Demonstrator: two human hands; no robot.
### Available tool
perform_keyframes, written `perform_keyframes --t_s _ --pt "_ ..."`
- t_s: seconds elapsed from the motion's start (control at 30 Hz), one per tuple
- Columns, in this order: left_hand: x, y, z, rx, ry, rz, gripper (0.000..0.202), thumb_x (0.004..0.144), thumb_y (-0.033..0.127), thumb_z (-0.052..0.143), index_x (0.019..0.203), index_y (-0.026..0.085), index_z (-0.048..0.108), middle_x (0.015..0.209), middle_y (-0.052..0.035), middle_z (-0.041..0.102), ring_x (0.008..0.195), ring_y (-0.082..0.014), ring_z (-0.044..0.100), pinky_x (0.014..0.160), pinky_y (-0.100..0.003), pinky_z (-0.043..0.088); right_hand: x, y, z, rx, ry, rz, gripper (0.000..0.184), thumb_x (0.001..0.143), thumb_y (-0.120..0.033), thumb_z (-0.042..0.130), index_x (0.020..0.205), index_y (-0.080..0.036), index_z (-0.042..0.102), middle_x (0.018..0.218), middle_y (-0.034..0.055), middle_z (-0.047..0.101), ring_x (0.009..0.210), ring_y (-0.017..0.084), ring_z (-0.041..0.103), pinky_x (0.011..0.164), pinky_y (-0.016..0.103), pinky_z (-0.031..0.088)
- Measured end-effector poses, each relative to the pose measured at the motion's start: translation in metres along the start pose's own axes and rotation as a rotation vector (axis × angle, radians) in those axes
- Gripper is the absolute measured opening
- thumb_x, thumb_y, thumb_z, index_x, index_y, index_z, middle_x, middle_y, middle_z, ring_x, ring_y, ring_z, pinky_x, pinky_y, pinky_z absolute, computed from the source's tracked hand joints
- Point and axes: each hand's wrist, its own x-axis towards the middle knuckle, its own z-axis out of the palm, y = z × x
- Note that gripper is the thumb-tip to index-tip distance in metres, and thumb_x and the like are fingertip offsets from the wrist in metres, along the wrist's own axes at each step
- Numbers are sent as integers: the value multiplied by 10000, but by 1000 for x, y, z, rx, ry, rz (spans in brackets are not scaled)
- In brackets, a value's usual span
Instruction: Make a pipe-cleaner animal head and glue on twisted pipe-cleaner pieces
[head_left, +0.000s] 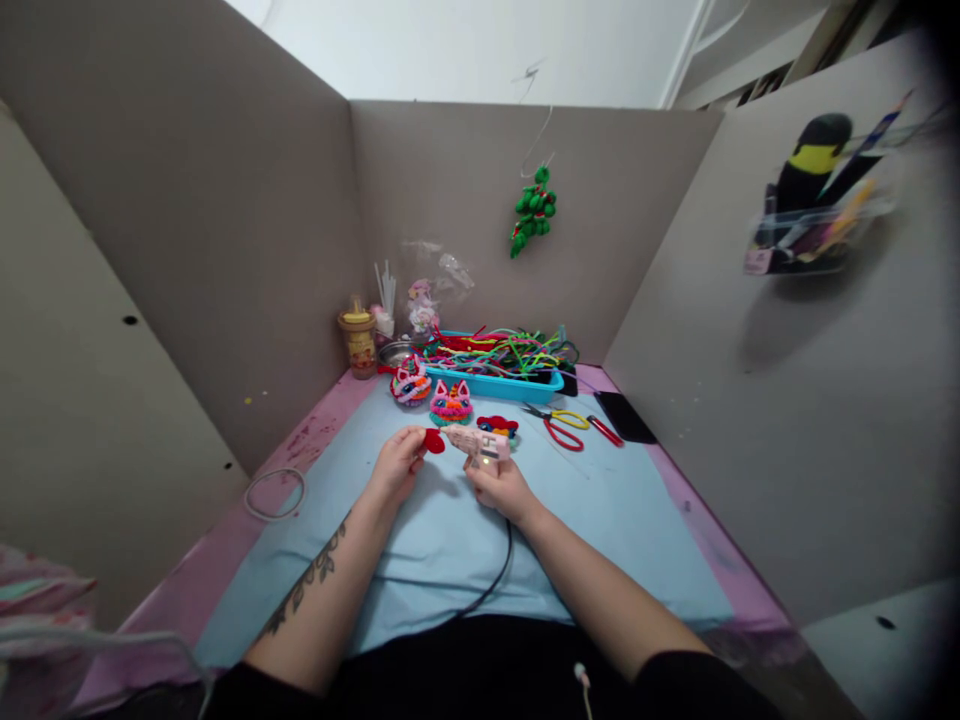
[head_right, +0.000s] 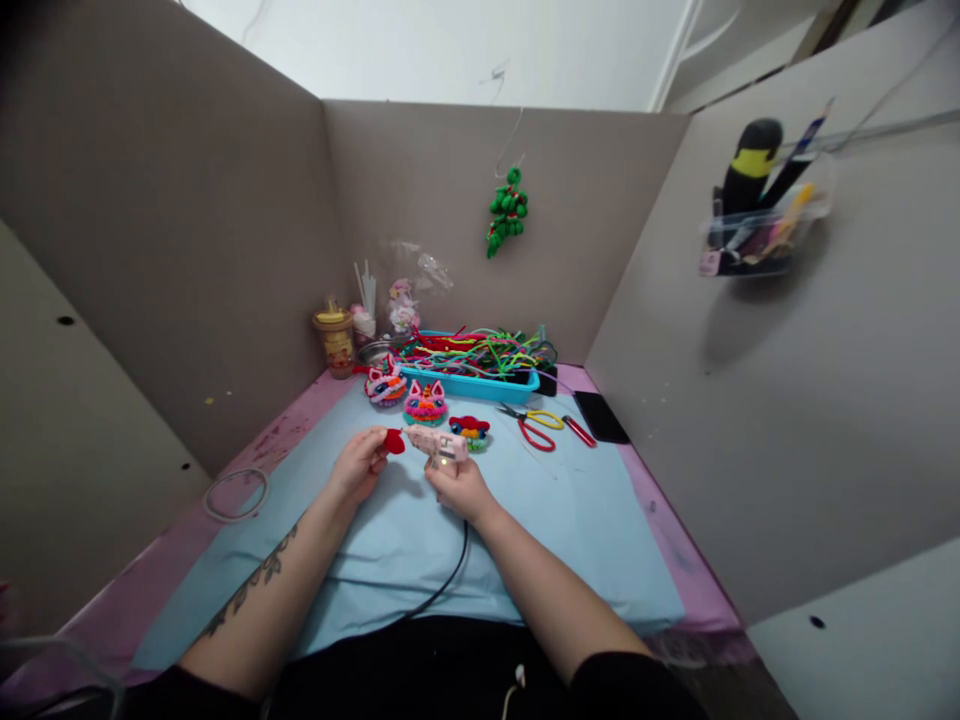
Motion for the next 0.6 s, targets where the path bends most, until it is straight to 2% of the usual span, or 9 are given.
perform_keyframes --t_s 0.13,0.2,0.27,0.37,0.47,0.53,0.6 --pt "1 -1 -2 -7 3 12 277 584 336 726 663 118 574 473 58 430 410 -30 293 379 -181 142 0 0 1 -1 10 25 218 651 -349 619 758 -173 548 501 -54 496 404 77 429 421 210 360" --pt "0 7 -7 -18 22 36 276 584 337 726 673 122 578 489 53 453 412 -31 303 374 -172 150 0 1 1 1 16 61 259 646 -364 629 797 -169 551 506 -53 507 405 81 445 416 209 365" --pt "-5 26 -18 -41 82 94 275 574 333 727 689 132 579 518 46 491 417 -33 322 367 -163 157 2 3 2 7 20 80 301 665 -386 618 851 -164 538 524 -44 536 413 87 474 418 209 380" --pt "-22 74 -41 -35 245 262 267 542 310 732 667 147 562 538 39 530 434 -42 363 363 -151 185 9 4 10 7 15 31 340 732 -396 561 971 -179 454 547 -51 568 414 92 501 416 201 395" --pt "-48 127 -56 87 451 475 197 580 267 701 683 148 582 532 34 547 455 -53 403 397 -151 277 24 -1 37 42 -3 33 368 710 -318 597 990 -216 381 569 -87 556 415 80 505 411 181 401" --pt "-64 153 -55 111 476 556 162 600 248 680 637 154 554 488 42 514 426 -52 368 373 -150 241 38 -9 67 182 -71 143 475 612 -198 660 984 -230 366 642 -86 567 450 92 546 420 197 433" --pt "-73 169 -44 103 467 590 147 620 246 665 642 162 547 500 35 522 435 -59 388 367 -145 235 57 -17 105 420 -166 245 441 602 -140 644 958 -205 392 701 -47 577 536 116 604 483 232 486"
